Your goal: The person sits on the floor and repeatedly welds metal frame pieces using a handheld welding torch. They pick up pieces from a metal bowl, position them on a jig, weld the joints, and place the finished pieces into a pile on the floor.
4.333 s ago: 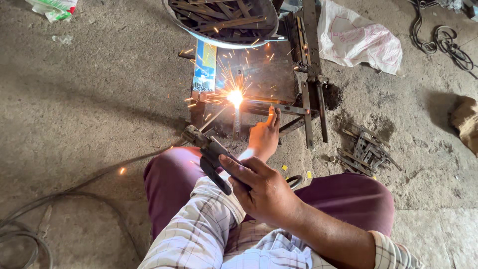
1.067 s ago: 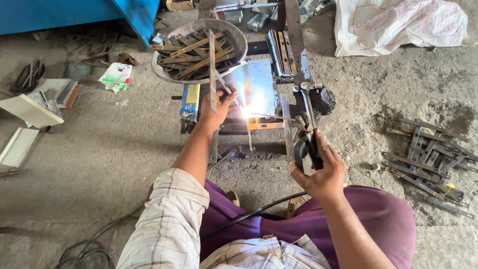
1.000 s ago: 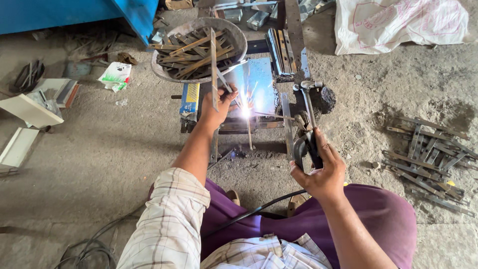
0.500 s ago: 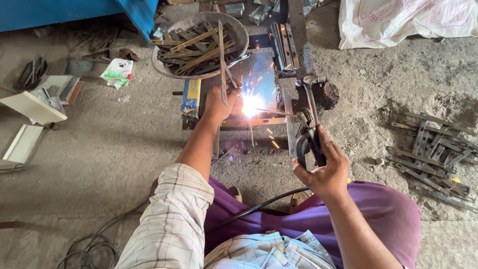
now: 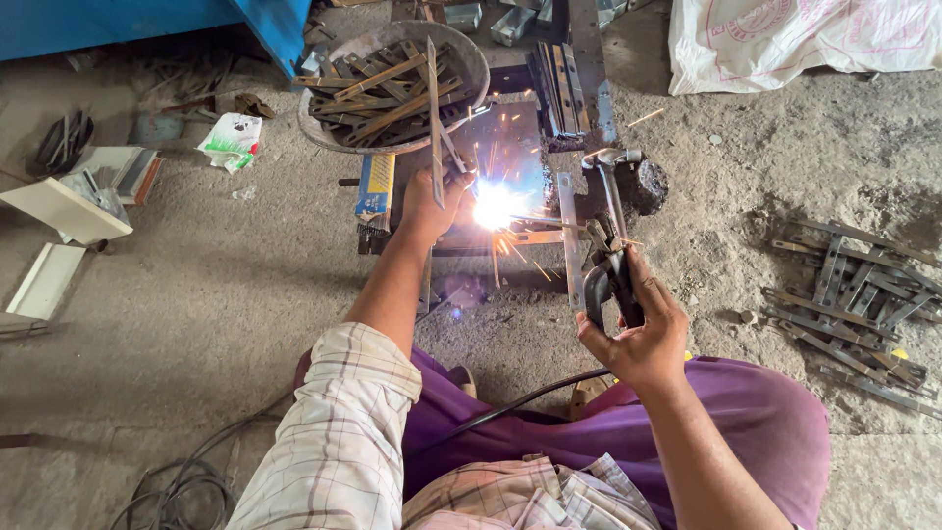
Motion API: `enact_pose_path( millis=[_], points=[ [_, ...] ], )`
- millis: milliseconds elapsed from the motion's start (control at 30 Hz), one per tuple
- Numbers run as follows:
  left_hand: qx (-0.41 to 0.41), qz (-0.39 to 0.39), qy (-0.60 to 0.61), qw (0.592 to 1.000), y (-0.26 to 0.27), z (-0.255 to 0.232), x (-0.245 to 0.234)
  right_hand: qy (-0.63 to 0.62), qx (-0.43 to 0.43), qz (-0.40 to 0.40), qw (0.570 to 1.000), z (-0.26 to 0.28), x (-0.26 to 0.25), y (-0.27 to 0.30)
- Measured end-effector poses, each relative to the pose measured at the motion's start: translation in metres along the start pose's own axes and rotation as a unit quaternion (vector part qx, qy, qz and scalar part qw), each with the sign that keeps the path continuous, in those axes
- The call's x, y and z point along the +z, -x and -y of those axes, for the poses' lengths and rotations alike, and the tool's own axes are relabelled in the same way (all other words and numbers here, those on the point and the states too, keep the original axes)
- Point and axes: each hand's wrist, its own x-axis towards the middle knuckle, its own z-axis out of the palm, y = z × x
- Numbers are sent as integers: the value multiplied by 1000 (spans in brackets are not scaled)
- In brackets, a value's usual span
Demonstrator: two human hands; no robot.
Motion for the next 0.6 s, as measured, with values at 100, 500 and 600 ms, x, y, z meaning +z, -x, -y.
enact_pose_path(
  millis=[100, 500, 600],
  points=[
    [-78, 11, -30, 996, 0, -4, -1, 11, 26, 9, 1000, 1, 0, 1],
    [-4, 16, 0, 1000, -2, -3, 2, 28, -6, 14, 999, 2, -1, 0],
    [2, 16, -9, 1000, -2, -1, 4, 24, 12, 20, 999, 3, -2, -1]
  ],
)
